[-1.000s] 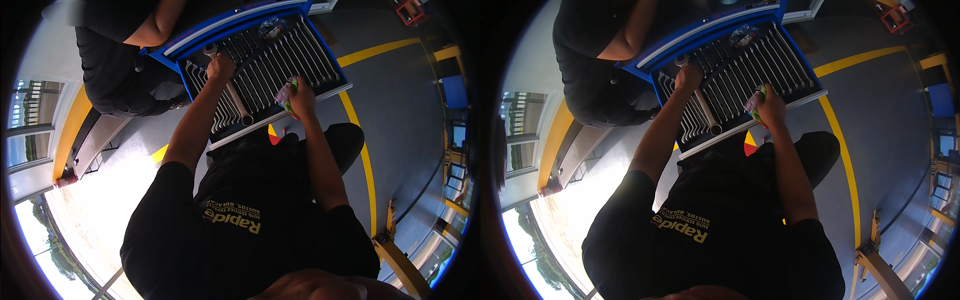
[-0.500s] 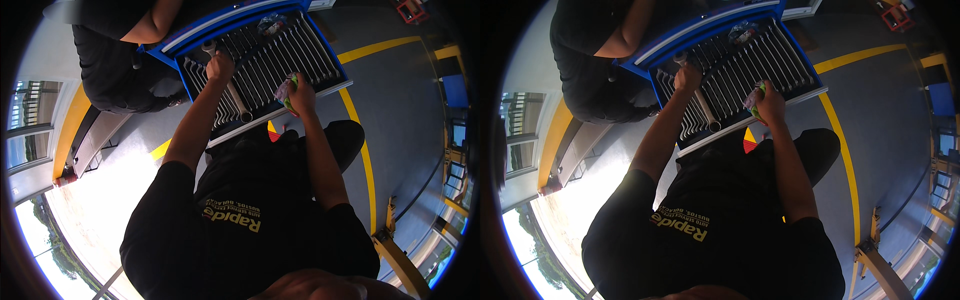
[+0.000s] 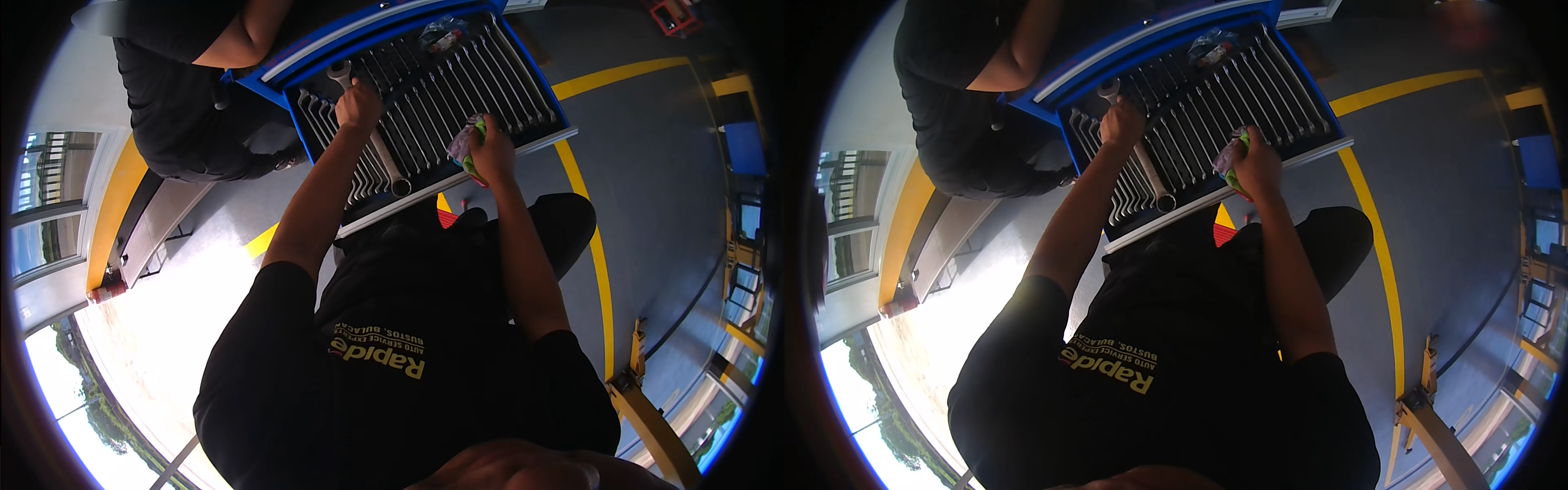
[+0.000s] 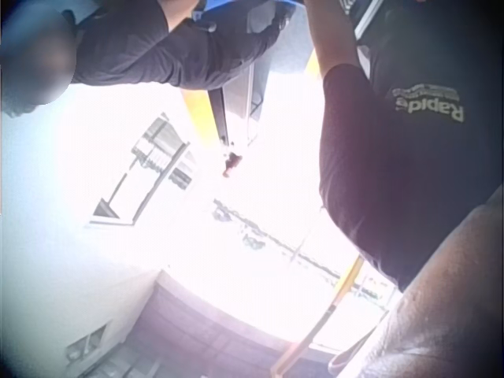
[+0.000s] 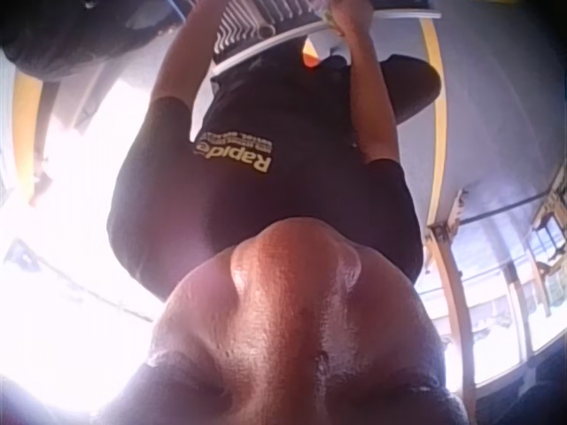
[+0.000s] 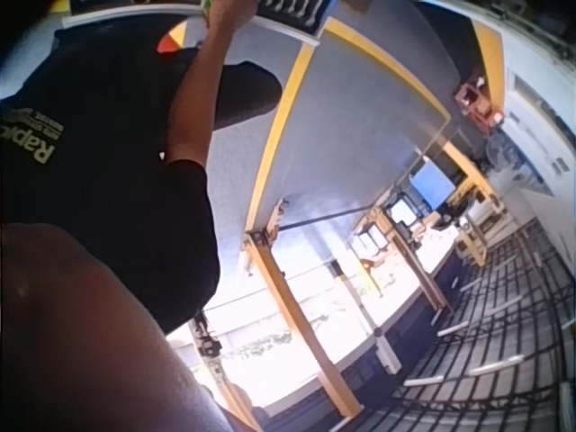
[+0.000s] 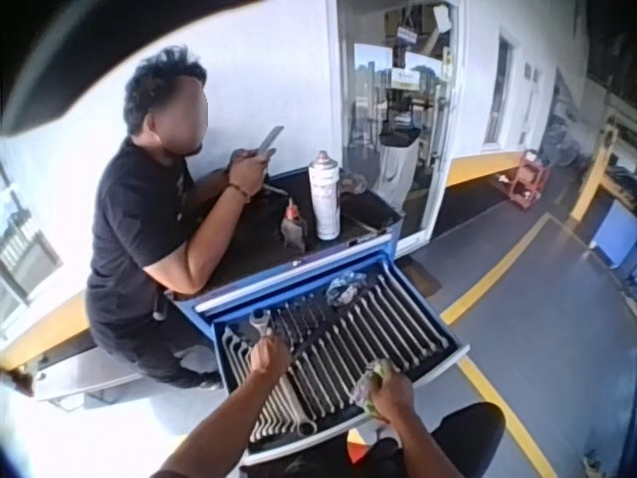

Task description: The person sits on the floor in front of an open tool chest and wipes multiple wrenches with a green cloth. They pick up each wrench, wipe it, and place it back into the drawer.

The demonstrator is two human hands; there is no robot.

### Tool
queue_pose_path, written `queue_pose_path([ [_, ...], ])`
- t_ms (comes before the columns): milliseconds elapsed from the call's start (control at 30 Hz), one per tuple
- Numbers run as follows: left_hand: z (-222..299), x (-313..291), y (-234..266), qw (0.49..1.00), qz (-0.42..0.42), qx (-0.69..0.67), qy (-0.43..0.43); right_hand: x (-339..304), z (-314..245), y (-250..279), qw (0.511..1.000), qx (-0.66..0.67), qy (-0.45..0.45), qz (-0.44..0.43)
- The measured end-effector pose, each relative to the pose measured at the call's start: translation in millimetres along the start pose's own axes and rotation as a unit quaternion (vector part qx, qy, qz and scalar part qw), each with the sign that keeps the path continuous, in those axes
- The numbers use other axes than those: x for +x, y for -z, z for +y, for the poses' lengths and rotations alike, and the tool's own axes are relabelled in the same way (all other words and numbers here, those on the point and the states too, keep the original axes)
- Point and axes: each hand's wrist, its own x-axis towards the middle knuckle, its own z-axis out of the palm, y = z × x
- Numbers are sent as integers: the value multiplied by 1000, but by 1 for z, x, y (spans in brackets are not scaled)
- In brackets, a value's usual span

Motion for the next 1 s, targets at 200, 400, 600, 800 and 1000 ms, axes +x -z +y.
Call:
queue_pose_path([
  [200, -7, 11, -8, 1000, 0, 9, 21, 0, -2, 8, 1000, -2, -4, -24],
  [400, 7, 11, -1, 997, -48, 54, 14, 2, 1, 11, 1000, -2, -7, -21],
  [600, -46, 68, -31, 968, -138, 182, -99, 6, -3, 8, 1000, 4, 2, -16],
  [800, -21, 101, -29, 950, -237, 194, -62, 12, 10, 7, 1000, 10, -20, -2],
  [1000, 28, 40, 6, 976, -105, 172, -79, 26, 2, 23, 1000, 14, -8, 0],
])
